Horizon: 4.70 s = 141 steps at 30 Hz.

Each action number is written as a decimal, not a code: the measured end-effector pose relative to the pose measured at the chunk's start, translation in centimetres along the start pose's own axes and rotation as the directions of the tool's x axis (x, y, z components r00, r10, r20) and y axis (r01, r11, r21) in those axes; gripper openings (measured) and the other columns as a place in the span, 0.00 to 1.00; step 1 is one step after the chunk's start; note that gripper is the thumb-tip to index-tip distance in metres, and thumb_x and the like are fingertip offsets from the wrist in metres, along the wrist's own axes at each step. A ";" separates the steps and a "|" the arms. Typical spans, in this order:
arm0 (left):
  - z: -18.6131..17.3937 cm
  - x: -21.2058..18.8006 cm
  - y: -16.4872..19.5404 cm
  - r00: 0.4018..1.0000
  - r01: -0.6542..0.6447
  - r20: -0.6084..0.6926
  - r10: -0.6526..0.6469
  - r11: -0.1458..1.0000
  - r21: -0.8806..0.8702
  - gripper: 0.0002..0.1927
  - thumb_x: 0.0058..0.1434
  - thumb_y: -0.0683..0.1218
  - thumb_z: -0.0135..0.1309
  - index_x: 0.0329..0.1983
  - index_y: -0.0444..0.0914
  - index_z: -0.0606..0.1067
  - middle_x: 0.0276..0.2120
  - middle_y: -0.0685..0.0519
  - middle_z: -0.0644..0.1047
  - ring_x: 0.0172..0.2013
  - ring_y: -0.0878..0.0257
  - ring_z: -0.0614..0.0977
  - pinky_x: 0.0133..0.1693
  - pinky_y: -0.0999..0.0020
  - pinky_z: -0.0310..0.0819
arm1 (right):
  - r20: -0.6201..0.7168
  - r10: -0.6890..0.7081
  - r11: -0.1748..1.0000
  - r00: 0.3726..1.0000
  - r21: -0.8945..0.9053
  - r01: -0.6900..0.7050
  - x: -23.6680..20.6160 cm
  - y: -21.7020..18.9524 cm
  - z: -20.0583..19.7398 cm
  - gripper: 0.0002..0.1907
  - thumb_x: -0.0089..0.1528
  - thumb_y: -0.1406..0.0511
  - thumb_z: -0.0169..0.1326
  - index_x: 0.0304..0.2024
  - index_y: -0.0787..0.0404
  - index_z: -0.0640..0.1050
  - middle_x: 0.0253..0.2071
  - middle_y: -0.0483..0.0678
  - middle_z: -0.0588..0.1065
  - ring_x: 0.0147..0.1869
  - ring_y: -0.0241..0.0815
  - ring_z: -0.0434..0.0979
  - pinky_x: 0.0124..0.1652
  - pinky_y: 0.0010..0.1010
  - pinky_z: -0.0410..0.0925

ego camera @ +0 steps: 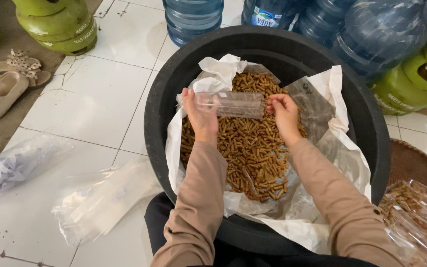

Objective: The person sits on the floor with a large basin of brown pellet-shaped pieces lined with paper. They open a clear plastic bag, scoop pellets into it by hand, press the pellets down, seal the filled bag, and set it on a woven tray beside them with other filled bags, repeating the cycle.

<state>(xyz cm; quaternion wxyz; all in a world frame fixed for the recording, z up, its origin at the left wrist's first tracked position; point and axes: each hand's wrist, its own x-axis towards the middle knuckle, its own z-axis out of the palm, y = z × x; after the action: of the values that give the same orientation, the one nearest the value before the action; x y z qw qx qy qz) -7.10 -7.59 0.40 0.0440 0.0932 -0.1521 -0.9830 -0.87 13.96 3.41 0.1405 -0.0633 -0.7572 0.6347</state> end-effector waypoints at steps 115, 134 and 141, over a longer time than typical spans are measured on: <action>-1.0 -0.6 -3.9 0.895 0.372 -0.128 -0.427 0.874 -0.315 0.34 0.66 0.65 0.44 0.66 0.40 0.64 0.64 0.42 0.66 0.61 0.44 0.69 0.61 0.38 0.64 | 0.424 -0.004 0.555 0.906 -0.753 0.354 -7.0 11.1 8.9 0.24 0.58 0.59 0.60 0.58 0.53 0.77 0.55 0.61 0.72 0.54 0.64 0.74 0.51 0.53 0.70; -0.9 -1.7 -5.2 0.858 0.429 -0.180 -0.482 0.864 -0.264 0.33 0.69 0.67 0.41 0.69 0.43 0.64 0.62 0.43 0.65 0.58 0.48 0.69 0.60 0.45 0.65 | 0.265 -0.303 0.746 0.916 0.663 0.055 8.1 -11.5 -0.3 0.04 0.67 0.69 0.51 0.44 0.58 0.71 0.48 0.53 0.75 0.52 0.46 0.76 0.48 0.37 0.72; -0.3 -2.2 -4.7 0.865 0.430 -0.157 -0.477 0.865 -0.260 0.35 0.66 0.67 0.40 0.68 0.41 0.65 0.63 0.43 0.67 0.61 0.47 0.70 0.61 0.40 0.63 | 0.311 -0.392 0.741 0.866 0.664 0.097 6.6 -12.2 2.1 0.10 0.73 0.59 0.49 0.40 0.57 0.70 0.50 0.51 0.74 0.57 0.44 0.74 0.63 0.39 0.66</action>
<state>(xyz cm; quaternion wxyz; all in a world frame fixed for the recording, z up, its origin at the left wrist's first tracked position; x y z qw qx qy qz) -5.13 -2.97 -0.92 -0.1636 0.2274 -0.0123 -0.9599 -6.80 11.51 15.95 0.0666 0.2318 -0.5145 0.8229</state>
